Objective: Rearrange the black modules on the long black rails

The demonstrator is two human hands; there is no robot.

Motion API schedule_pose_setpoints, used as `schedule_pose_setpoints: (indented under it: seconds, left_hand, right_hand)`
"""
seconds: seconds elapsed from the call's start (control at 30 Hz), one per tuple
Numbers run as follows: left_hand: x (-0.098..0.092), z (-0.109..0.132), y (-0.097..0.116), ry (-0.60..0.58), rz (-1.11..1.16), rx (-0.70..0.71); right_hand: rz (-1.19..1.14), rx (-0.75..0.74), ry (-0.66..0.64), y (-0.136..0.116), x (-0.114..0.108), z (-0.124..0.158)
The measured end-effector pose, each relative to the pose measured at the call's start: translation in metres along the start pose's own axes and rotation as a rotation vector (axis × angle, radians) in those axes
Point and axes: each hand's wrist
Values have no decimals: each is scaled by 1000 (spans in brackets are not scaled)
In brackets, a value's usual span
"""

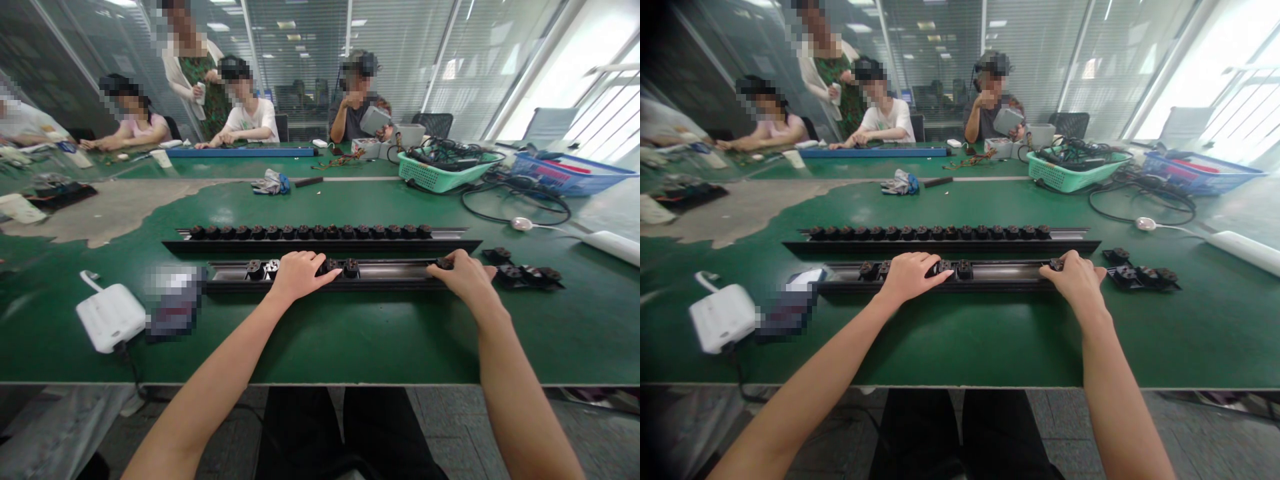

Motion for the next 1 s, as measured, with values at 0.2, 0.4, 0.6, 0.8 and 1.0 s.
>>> schedule_pose_setpoints:
  seconds: [0.2, 0.4, 0.6, 0.8, 1.0]
  left_hand:
    - [-1, 0, 1, 4, 4, -4]
    - [-2, 0, 1, -7, 3, -10]
    - [-1, 0, 1, -18, 9, -17]
    - [-1, 0, 1, -14, 0, -14]
    - [-1, 0, 0, -8, 11, -13]
  right_hand:
    - [-20, 19, 3, 1, 1, 0]
    - [-15, 14, 2, 0, 1, 0]
    - [21, 4, 28, -1, -2, 3]
    - [25, -10, 74, -1, -3, 7]
    - [36, 2, 96, 2, -3, 7]
Point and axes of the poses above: each hand's wrist, its own z-axis away from the middle knuckle, its own x-axis out of the palm, y = z × x, and after that the axes turned 7 degrees about z, right-handed
